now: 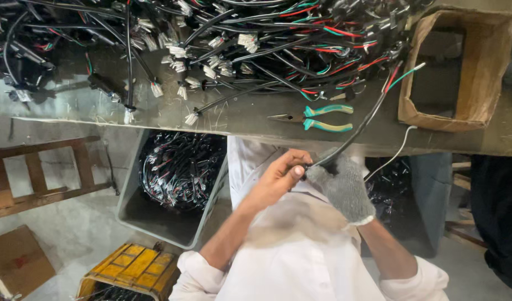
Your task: The person sits on the floor and repeatedly strips the outer insulation from black wires using pliers. They pull the insulation off to expose the inner conductors and place the stripped wires onto a pile on the table.
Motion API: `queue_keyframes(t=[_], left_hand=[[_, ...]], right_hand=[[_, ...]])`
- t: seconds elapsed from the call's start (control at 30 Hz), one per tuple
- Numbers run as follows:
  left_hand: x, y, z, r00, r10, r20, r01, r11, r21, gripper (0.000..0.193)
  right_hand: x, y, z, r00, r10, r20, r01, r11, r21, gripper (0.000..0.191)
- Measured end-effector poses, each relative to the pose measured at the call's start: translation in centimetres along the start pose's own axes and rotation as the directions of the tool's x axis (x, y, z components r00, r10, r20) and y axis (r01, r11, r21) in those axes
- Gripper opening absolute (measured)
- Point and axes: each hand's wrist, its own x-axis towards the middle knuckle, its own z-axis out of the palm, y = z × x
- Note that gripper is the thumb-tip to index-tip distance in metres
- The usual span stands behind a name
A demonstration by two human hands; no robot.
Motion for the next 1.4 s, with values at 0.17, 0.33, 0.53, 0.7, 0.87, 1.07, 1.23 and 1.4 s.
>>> queue_keyframes(t=[0.17, 0.33, 0.53, 0.7, 0.87, 1.07, 1.23, 1.4], left_hand=[[-1.4, -0.6, 1.2, 0.922, 0.361, -0.141, -0.291, 0.885, 0.364, 0.026], [-1.6, 1.8, -1.7, 0.958, 0.137, -0.251, -0.111, 0.987, 0.116, 0.027], [-2.9, 4.7, -2.4, 0.975, 0.183, -0.122, -0.153, 0.962, 0.225, 0.035], [-3.4, 4.6, -0.9, 0.984, 0.078, -0.159, -0.014, 0.928, 0.373, 0.042], [-3.6, 3.0, -0.1, 0.977, 0.135, -0.166, -0.032, 0.859, 0.511, 0.036], [-3.5, 1.4, -0.8, 0.989, 0.131, -0.063, -0.105, 0.944, 0.312, 0.034], [-3.6, 0.6, -0.7, 0.991, 0.122, -0.057, -0.108, 0.975, 0.196, 0.036], [-3.4, 0.2, -0.1, 0.939, 0.247, -0.239, -0.127, 0.895, 0.427, 0.038]], right_hand=[[0.3, -1.4, 0.5, 1.0, -0.012, 0.005, 0.012, 0.995, 0.1, 0.025], [2.5, -5.4, -1.6, 0.751, -0.658, -0.056, 0.458, 0.58, -0.673, 0.053], [2.8, -5.1, -2.8, 0.73, -0.683, 0.016, 0.477, 0.492, -0.728, 0.037], [-1.3, 0.4, 0.6, 0.999, -0.052, 0.007, 0.052, 0.984, -0.169, 0.03], [-1.6, 3.7, 3.7, 0.92, -0.389, 0.036, 0.391, 0.915, -0.099, 0.028], [1.5, 3.5, 1.3, 0.789, -0.596, 0.15, 0.614, 0.773, -0.161, 0.019], [2.3, 3.1, 0.2, 0.849, -0.442, 0.288, 0.508, 0.833, -0.22, 0.016], [0.8, 1.2, 0.6, 0.934, -0.264, 0.239, 0.329, 0.897, -0.296, 0.026]])
